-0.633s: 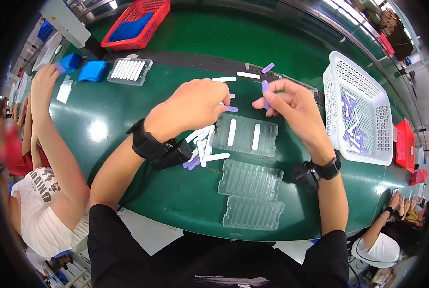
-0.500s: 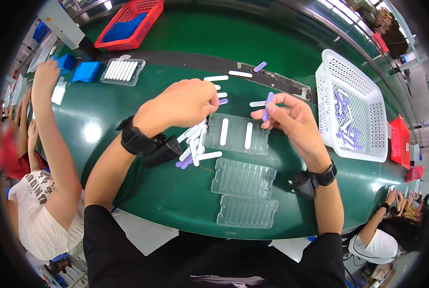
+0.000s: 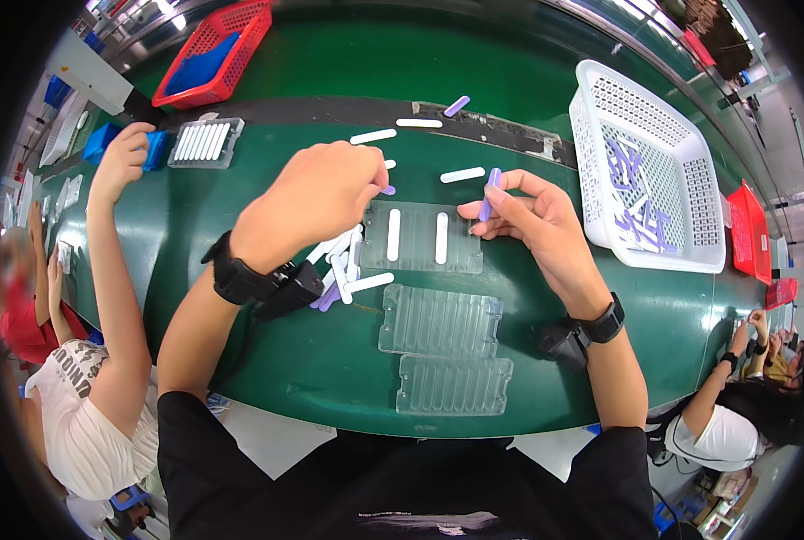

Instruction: The recorder is assembling small plastic components by placing white and purple plastic strips into designated slots within clear plastic trays.

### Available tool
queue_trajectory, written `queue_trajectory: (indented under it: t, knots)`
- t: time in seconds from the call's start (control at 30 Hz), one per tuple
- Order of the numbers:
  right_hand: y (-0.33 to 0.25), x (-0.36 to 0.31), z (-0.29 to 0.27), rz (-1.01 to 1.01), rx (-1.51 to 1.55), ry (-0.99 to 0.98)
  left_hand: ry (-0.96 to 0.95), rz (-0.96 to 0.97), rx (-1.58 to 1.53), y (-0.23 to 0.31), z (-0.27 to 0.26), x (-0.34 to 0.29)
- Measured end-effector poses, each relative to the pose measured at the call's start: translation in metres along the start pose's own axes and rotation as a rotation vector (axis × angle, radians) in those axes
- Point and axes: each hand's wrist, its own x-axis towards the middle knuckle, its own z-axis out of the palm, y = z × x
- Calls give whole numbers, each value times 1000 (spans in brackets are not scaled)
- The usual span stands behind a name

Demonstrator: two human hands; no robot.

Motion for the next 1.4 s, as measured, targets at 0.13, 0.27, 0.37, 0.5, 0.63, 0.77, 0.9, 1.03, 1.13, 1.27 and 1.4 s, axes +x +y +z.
queue_trajectory:
  t: [0.13, 0.27, 0.37, 0.5, 0.63, 0.77, 0.9, 1.03, 1.13, 1.27, 1.4]
  knots:
    - [5, 2, -1, 0, 30, -3, -76, -45, -65, 2, -16, 5]
    - [5, 0, 0, 0, 27, 8, -53, 76, 0, -5, -16, 5]
    - [6, 1, 0, -5, 26, 8, 41, 127, 52, -8, -7, -1]
    - [4, 1, 0, 13, 39, 24, 40, 160, 38, -9, -12, -5]
    - [5, 1, -3, 16, 71, 11, -118, 69, -53, -12, -20, 0]
    - [6, 1, -2, 7, 51, 11, -12, 90, -24, -11, -19, 6]
    - [6, 1, -1, 8, 32, 9, 42, 96, -29, -16, -9, 4]
    - [9, 2, 0, -10, 29, -2, 109, 114, 37, -16, -7, 0]
    - [9, 2, 1, -24, -1, 5, 111, 141, 110, -17, -11, -5]
    - [12, 3, 1, -32, -12, 9, 69, 124, 251, -12, -13, -9]
    - [9, 2, 2, -26, -4, 19, 79, 169, 245, -15, -17, -11]
